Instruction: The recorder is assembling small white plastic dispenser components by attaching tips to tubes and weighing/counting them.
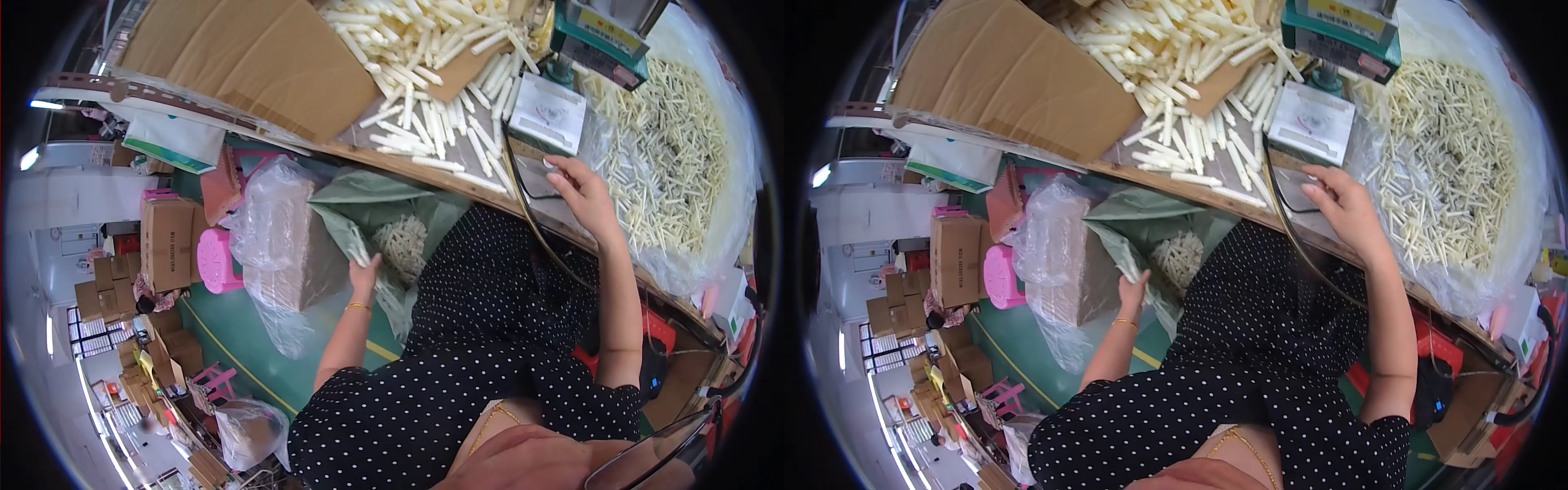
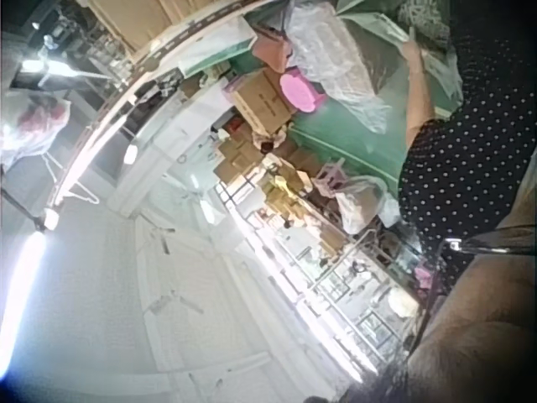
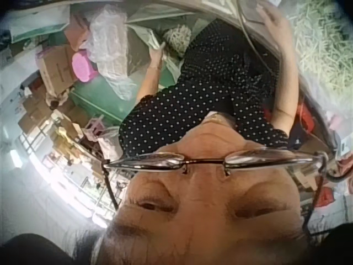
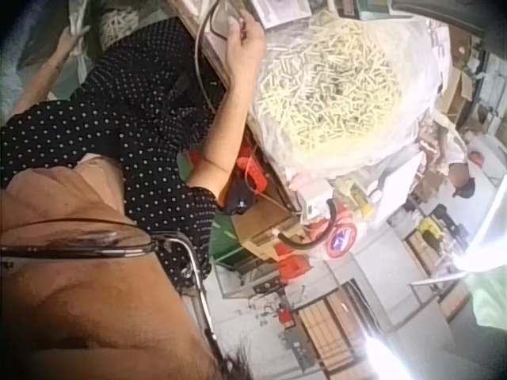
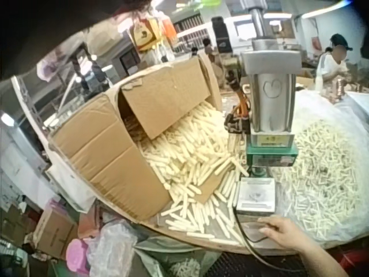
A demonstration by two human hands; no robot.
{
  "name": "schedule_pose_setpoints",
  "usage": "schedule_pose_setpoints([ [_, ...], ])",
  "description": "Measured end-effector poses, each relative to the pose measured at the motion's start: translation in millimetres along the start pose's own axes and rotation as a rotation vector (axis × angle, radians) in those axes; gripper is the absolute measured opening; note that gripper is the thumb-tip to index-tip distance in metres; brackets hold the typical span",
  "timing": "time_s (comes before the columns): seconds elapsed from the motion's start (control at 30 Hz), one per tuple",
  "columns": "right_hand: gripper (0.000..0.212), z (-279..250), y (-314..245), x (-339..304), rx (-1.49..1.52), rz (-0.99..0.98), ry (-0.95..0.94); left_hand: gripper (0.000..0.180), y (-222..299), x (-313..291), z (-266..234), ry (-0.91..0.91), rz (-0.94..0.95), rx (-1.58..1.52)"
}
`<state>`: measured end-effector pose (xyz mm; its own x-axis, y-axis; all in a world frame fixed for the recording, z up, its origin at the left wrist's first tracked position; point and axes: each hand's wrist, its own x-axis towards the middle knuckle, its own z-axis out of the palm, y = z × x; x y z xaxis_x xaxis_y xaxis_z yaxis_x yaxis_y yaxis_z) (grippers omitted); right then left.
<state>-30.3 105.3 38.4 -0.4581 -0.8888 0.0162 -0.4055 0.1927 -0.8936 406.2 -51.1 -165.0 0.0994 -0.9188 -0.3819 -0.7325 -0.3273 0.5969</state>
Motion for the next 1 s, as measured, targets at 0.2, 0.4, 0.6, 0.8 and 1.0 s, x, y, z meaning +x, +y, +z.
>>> schedule_pose_setpoints([
  [0.2,0.027,-7,16,-13,0.019,-0.005,0.046,0.067,188,-16,0,0.357,0.948,-0.09],
  [0.4,0.028,-2,2,-20,-0.002,-0.03,0.083,0.041,415,3,-11,0.516,1.48,0.041],
  [0.6,0.028,-9,16,-34,-0.004,0.011,0.069,0.079,525,76,-13,0.422,0.885,0.502],
  [0.8,0.026,-18,36,-37,0.032,0.116,0.091,0.075,516,20,16,0.239,0.839,0.759],
  [1.0,0.025,-21,18,-36,0.038,0.066,0.105,0.051,471,-13,75,0.249,0.952,0.707],
])
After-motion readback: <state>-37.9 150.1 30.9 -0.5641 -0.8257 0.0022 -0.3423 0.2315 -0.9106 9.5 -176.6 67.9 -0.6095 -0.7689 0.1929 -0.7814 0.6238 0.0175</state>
